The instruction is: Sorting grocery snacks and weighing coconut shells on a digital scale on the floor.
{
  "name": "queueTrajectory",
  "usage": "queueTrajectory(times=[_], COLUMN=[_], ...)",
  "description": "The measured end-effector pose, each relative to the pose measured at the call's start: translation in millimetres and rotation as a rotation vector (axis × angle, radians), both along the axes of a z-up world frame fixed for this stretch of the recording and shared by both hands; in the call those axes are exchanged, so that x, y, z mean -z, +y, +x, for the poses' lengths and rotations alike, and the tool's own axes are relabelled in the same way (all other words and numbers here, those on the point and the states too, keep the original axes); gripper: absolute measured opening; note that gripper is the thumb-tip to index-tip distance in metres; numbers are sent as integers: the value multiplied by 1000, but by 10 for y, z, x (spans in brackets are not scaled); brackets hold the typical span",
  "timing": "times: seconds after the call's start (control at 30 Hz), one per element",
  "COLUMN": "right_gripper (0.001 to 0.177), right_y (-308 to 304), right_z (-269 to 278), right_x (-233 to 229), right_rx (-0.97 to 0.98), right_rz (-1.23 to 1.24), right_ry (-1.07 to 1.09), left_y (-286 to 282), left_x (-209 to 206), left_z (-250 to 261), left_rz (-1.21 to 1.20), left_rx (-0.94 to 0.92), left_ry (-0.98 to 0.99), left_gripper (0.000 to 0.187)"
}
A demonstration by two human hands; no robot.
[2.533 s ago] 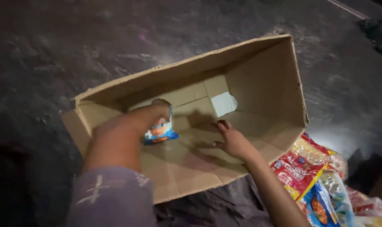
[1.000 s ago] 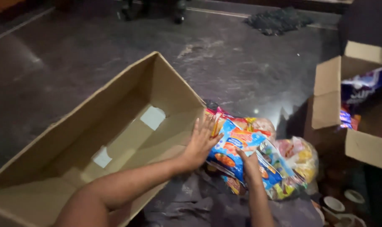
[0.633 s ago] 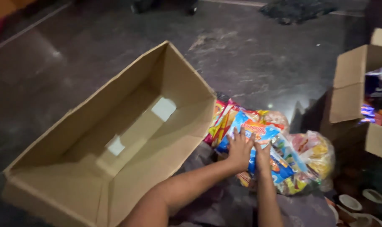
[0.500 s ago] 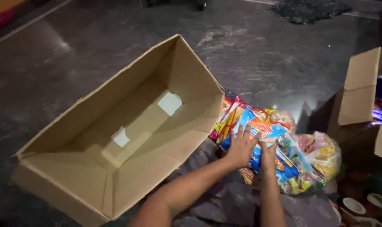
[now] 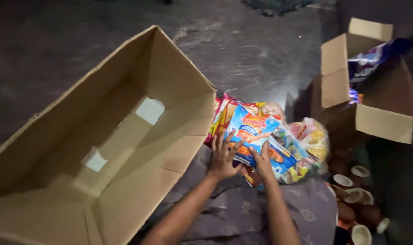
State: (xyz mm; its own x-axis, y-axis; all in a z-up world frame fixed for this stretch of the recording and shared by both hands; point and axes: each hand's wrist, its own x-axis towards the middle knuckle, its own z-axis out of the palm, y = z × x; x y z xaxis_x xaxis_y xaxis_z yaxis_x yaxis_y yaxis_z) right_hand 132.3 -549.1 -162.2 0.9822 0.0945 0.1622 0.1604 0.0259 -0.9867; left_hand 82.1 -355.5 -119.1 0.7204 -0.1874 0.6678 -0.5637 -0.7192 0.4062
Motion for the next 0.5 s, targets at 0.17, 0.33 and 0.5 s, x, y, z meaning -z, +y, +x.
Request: queueTrajectory(times=[0.17,0.33,0.5], right_gripper=[71,51,23], right_y=[15,-81,-1193], right_z=[-35,-268,-1239], right_x=[-111,-676,-2045], right_rx=[346,433,-31], right_rz=[-580,-695,-548], right_ry=[-425,-322,-379], left_y=[-9,-118,-110], left_x=[51,263,99], left_z=[-10,-19,-19], left_rz=[7,127,-5], left_rx=[31,-52,-6], left_ry=[-22,-39,-34], left_gripper=[102,93,89])
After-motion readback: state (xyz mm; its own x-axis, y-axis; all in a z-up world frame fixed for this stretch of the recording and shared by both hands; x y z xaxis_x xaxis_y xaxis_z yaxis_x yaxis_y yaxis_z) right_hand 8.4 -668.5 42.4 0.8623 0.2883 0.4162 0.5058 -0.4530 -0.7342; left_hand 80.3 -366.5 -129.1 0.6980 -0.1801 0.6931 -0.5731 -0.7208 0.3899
